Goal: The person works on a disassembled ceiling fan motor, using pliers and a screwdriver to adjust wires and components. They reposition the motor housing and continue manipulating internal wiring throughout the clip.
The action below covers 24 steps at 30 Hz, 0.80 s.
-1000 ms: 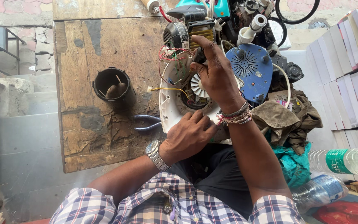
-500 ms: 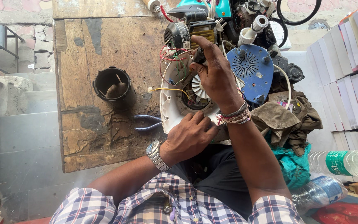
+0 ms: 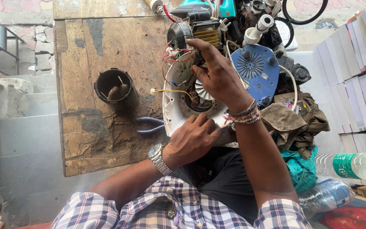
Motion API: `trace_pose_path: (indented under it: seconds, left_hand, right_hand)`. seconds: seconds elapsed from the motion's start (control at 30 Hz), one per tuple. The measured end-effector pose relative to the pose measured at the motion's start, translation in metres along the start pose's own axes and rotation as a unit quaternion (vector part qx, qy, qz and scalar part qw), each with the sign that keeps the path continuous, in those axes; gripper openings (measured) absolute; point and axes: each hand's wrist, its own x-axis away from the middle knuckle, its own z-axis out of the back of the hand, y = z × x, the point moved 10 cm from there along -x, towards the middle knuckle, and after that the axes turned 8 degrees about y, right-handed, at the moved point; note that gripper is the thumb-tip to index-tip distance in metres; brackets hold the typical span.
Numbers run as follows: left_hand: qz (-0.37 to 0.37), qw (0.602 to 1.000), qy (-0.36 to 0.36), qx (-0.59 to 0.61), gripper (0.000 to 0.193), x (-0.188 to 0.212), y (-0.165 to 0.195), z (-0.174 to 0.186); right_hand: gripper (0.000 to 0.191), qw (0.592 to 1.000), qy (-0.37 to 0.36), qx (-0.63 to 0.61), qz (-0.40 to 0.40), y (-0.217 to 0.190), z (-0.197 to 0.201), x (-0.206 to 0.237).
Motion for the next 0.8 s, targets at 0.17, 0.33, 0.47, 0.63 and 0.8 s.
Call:
trace_pose_path:
  seconds: [0.17,0.33,0.47,0.63,0.8]
  left_hand:
    - [0.002,1.000,0.027,0.009,0.012,-0.001,0.001,0.006]
    - [0.003,1.000,0.017,0.010,0.012,-0.001,0.000,0.005]
    - [0.000,1.000,0.015,0.004,0.013,-0.002,0.000,0.004]
    - [0.002,1.000,0.015,0.008,0.016,-0.001,0.000,0.004]
    - [0.008,1.000,0.011,0.016,0.016,-0.001,-0.001,0.001]
  right_hand:
    - [0.063,0.999,-0.013,0.033,-0.020,0.002,-0.003,-0.004]
    - [0.062,0.998,-0.043,-0.026,0.028,-0.008,-0.003,-0.003]
    - [0.056,0.994,-0.065,0.027,-0.081,0.011,-0.010,0.008]
    - [0.059,0.999,-0.013,0.000,0.047,-0.021,-0.006,0.016]
    - [0.059,0.999,-0.026,0.004,0.027,-0.017,-0.009,0.016]
